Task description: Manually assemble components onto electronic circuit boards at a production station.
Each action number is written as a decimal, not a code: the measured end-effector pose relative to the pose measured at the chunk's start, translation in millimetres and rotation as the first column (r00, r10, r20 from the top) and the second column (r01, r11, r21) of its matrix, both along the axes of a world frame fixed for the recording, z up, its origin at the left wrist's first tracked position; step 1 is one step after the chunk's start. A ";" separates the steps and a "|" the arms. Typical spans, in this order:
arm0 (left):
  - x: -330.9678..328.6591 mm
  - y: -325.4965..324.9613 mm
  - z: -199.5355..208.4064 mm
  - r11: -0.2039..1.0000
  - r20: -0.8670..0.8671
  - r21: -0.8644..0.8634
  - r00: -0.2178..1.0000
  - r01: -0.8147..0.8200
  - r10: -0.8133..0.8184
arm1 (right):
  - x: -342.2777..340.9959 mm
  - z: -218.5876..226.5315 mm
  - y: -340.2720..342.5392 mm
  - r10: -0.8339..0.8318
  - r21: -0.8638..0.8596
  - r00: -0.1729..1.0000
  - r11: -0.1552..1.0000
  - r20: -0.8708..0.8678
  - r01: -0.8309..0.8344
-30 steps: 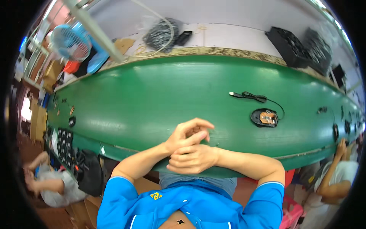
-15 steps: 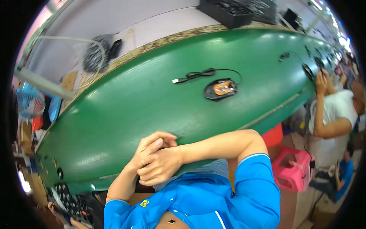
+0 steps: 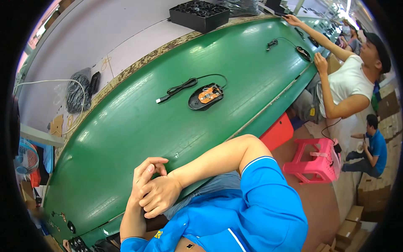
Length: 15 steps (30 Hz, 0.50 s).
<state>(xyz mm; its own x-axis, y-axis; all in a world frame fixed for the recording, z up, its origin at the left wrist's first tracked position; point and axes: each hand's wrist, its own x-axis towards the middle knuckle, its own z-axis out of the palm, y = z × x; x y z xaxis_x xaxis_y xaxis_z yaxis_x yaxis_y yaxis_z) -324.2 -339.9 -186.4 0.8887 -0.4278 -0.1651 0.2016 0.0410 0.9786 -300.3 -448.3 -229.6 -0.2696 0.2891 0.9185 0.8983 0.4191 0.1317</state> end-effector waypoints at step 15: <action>6.0 1.3 0.4 0.990 0.074 0.124 0.996 -0.060 0.051 | -1.2 -2.7 6.3 0.001 0.019 0.997 1.000 -0.072 0.000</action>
<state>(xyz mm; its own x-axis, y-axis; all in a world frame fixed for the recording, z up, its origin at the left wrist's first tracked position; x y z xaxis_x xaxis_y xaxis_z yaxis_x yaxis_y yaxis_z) -318.1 -338.6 -186.0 0.9218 -0.3570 -0.1509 0.1332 -0.0739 0.9883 -301.5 -442.0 -232.2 -0.2028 0.2710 0.9410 0.9055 0.4178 0.0748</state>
